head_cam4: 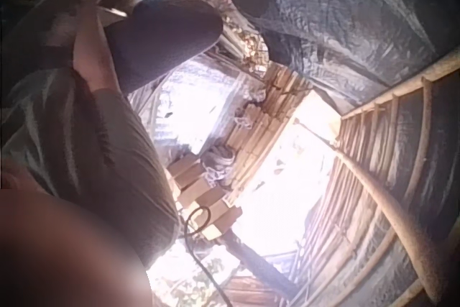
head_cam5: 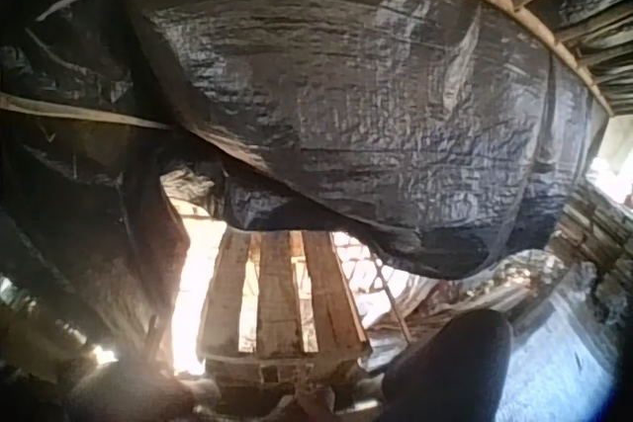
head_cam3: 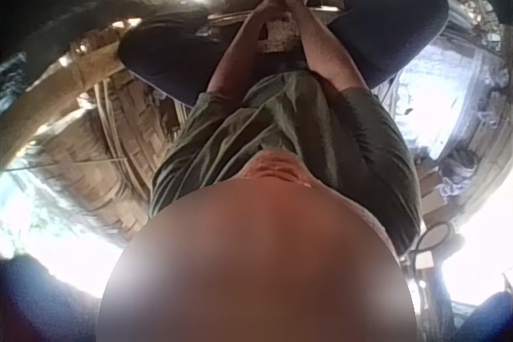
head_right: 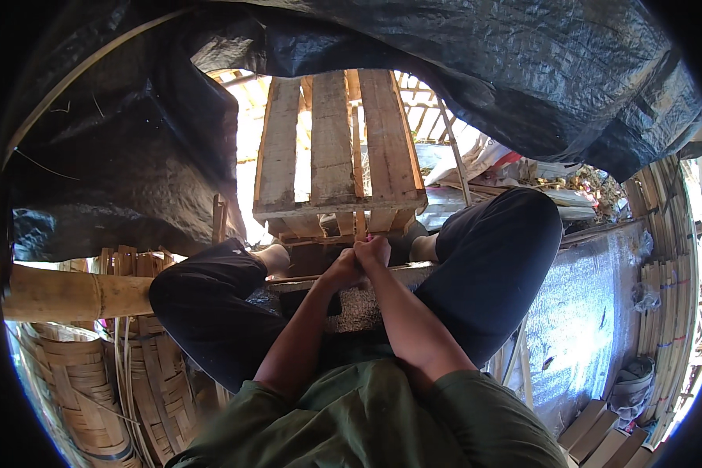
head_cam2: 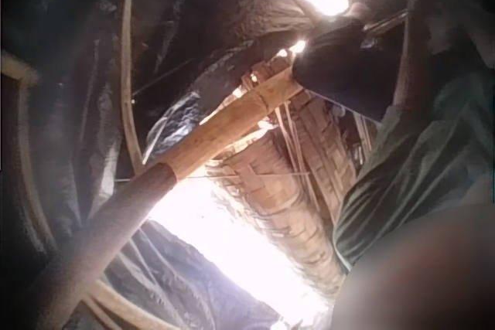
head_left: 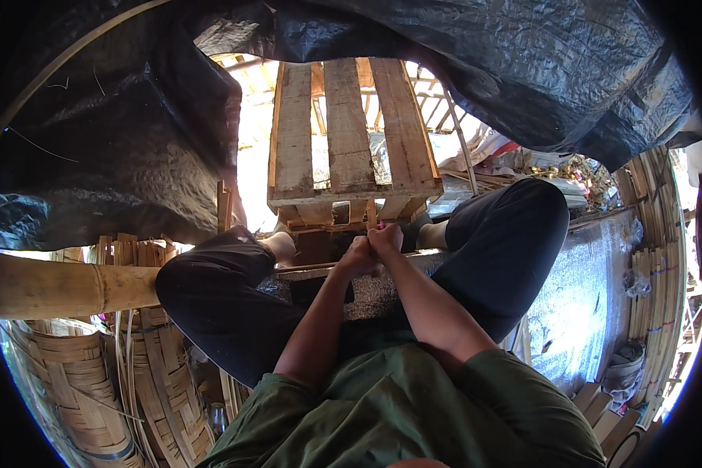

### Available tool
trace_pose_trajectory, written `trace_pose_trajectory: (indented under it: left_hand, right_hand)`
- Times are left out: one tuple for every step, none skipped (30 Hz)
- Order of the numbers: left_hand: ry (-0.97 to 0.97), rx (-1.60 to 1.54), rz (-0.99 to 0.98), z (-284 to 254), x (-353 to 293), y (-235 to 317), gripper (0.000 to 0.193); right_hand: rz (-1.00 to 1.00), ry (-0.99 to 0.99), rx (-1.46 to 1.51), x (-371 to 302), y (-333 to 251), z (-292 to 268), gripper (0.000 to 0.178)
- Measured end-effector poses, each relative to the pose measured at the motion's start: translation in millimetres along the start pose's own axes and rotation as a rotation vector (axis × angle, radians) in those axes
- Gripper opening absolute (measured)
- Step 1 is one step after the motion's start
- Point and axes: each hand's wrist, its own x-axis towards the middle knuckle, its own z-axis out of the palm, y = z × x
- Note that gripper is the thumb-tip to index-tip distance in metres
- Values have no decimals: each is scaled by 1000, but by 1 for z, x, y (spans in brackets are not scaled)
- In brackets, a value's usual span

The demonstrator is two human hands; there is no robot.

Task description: Whittling and shaving a bamboo strip using a small knife.

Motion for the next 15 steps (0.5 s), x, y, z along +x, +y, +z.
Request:
trace_pose_trajectory:
  left_hand:
    - [38,34,96,4,2,-4,50]
    - [84,68,188,7,4,-13,55]
    - [88,69,186,9,7,-19,55]
    - [33,109,144,11,11,-25,60]
    - [-17,150,100,11,14,-34,65]
    - [-3,155,94,10,18,-47,65]
    - [8,116,114,8,20,-61,65]
    - [10,76,139,5,20,-68,65]
    - [-10,75,151,6,18,-53,65]
    - [-47,151,21,6,11,-24,67]
    - [-63,235,-112,1,0,1,69]
    - [-63,241,-104,-3,-7,15,69]
    - [-30,284,-102,-7,-13,25,71]
    - [9,326,-105,-9,-16,27,73]
    - [12,332,-100,-12,-18,28,73]
  right_hand:
    - [5,2,1,-1,2,-1,31]
    - [-21,7,31,-6,1,-1,32]
    - [-47,12,59,-10,-2,-3,34]
    - [-49,10,60,-14,-4,-7,34]
    - [27,-30,13,-21,-10,-13,36]
    - [97,-72,-31,-29,-18,-16,37]
    - [76,-80,-24,-38,-27,-17,37]
    - [-12,-91,-54,-43,-32,-18,34]
    - [-70,-84,-89,-38,-24,-22,31]
    - [-35,-63,-92,-28,-11,-29,31]
    - [-99,-88,-192,-28,-8,-41,31]
    - [-178,-117,-291,-29,-11,-49,31]
    - [-178,-110,-284,-29,-13,-51,31]
    - [-201,-116,-449,-31,-19,-52,31]
    - [-219,-120,-615,-34,-23,-53,31]
